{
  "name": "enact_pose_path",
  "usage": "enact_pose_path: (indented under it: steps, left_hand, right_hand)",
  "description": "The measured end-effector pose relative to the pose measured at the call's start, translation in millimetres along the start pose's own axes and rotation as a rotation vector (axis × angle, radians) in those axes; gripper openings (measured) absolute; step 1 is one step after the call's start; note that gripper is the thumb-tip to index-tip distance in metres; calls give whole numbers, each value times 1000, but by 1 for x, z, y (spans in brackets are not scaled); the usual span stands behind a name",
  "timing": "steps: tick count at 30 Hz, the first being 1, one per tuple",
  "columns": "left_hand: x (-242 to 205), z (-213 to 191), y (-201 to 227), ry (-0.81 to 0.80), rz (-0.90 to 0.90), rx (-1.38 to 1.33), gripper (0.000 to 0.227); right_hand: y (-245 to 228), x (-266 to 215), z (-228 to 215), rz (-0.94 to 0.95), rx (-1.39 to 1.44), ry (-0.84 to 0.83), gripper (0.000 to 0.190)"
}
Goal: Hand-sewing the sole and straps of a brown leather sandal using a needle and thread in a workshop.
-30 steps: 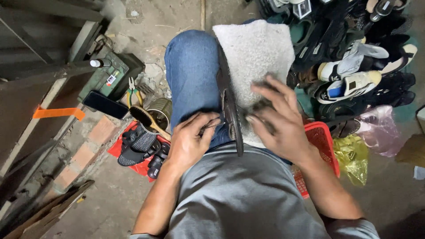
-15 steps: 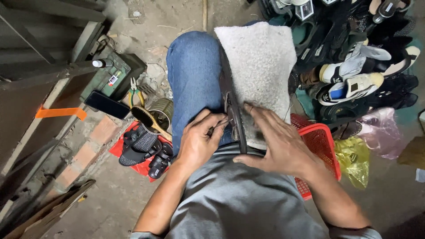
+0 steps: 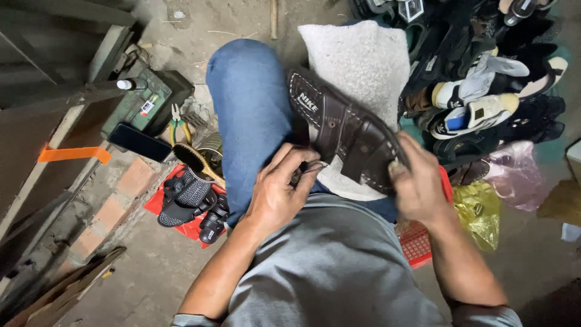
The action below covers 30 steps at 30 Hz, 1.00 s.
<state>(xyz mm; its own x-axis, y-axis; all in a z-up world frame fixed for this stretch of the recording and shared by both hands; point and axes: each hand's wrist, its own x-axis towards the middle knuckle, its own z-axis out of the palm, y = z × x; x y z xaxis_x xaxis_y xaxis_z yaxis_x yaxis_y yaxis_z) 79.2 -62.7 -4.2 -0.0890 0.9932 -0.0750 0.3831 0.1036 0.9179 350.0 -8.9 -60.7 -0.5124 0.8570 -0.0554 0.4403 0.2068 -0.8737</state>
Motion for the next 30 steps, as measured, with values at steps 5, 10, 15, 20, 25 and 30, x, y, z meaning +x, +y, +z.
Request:
enact_pose_path:
  steps: [5,10,15,20,25,30]
  left_hand:
    - [7,23,5,59,181,147,14]
    - [17,38,1,82,289,356,17]
    - [20,37,-5,89,335,322,7]
    - [20,37,4,49,264,218,5]
    - [23,40,-1,45,308,389,15]
    - [30,46,1,159,409,509,13]
  right_hand:
    - [-5,16,-18,-17,72,-22,25]
    - [32,1,-10,5,133,-26,23]
    - [27,7,-17,-50,122,-43,21]
    - [25,15,-19,-76,135,-46,21]
    - [31,16,-16,-92,154,-45,21]
    - [12,22,-17,-101,151,-7,24]
